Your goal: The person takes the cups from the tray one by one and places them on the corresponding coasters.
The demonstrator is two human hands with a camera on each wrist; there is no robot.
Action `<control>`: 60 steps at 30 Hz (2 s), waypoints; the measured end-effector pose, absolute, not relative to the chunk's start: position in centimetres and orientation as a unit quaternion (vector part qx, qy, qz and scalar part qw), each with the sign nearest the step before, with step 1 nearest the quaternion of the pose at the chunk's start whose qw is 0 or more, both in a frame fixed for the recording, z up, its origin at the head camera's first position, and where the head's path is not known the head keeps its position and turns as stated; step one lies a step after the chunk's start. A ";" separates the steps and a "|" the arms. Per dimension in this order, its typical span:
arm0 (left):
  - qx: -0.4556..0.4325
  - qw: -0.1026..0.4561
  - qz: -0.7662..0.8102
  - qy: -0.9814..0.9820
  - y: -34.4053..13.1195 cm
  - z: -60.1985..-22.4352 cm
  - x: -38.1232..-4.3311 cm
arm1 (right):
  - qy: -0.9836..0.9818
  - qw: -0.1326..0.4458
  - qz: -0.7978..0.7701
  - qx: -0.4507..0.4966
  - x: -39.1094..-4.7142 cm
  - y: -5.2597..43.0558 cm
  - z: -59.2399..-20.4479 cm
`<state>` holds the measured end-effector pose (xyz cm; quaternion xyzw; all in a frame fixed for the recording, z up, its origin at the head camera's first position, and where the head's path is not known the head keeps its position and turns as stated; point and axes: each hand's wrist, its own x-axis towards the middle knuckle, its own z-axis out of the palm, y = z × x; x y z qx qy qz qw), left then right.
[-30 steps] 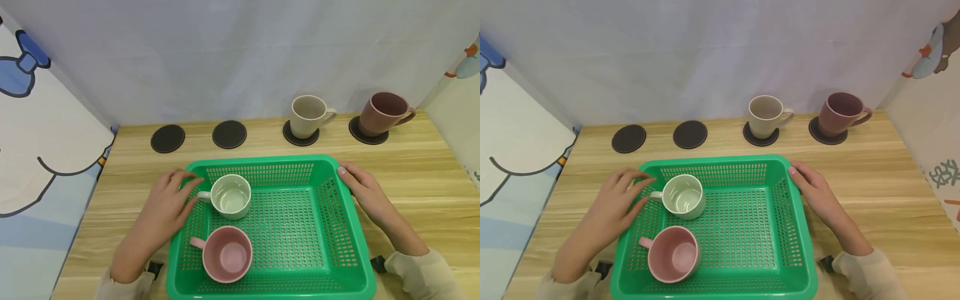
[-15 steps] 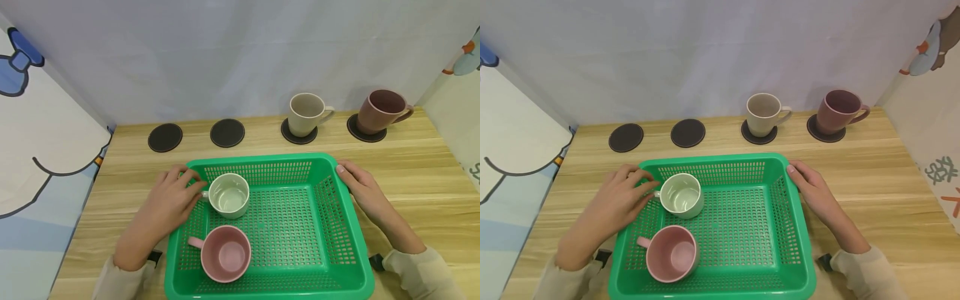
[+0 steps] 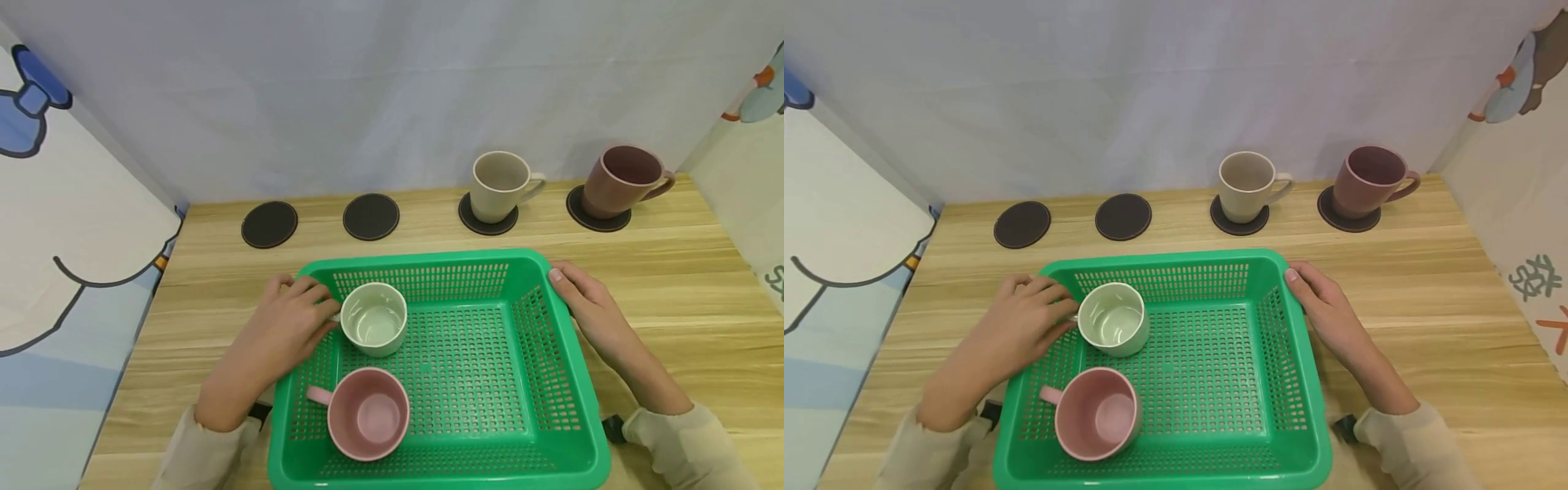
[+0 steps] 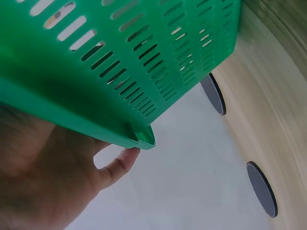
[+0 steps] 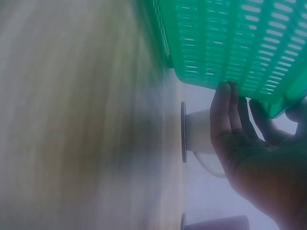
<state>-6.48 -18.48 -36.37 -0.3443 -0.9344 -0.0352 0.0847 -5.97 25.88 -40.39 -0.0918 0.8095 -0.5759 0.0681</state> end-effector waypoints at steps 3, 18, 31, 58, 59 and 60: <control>-0.352 0.088 -0.043 -0.931 -18.5 -36.4 -6.5 | 0.810 0.067 -0.575 -0.093 -6.0 25.9 -40.4; -0.355 0.057 -0.220 -0.907 -18.1 -37.1 -6.7 | 0.811 0.067 -0.573 -0.096 -6.0 25.7 -40.6; -0.297 -0.022 -0.332 -0.895 -16.8 -36.8 -6.9 | 0.804 0.070 -0.583 -0.096 -6.0 25.7 -40.8; -0.188 -0.076 -0.511 -0.835 -17.5 -35.2 -7.3 | 0.806 0.073 -0.582 -0.074 -5.8 25.7 -40.2; -0.185 -0.072 -0.514 -0.834 -17.5 -34.9 -7.4 | 0.806 0.074 -0.583 -0.073 -5.8 25.6 -40.2; -0.182 -0.066 -0.514 -0.836 -17.6 -34.6 -7.4 | 0.806 0.074 -0.583 -0.074 -5.9 25.6 -40.2</control>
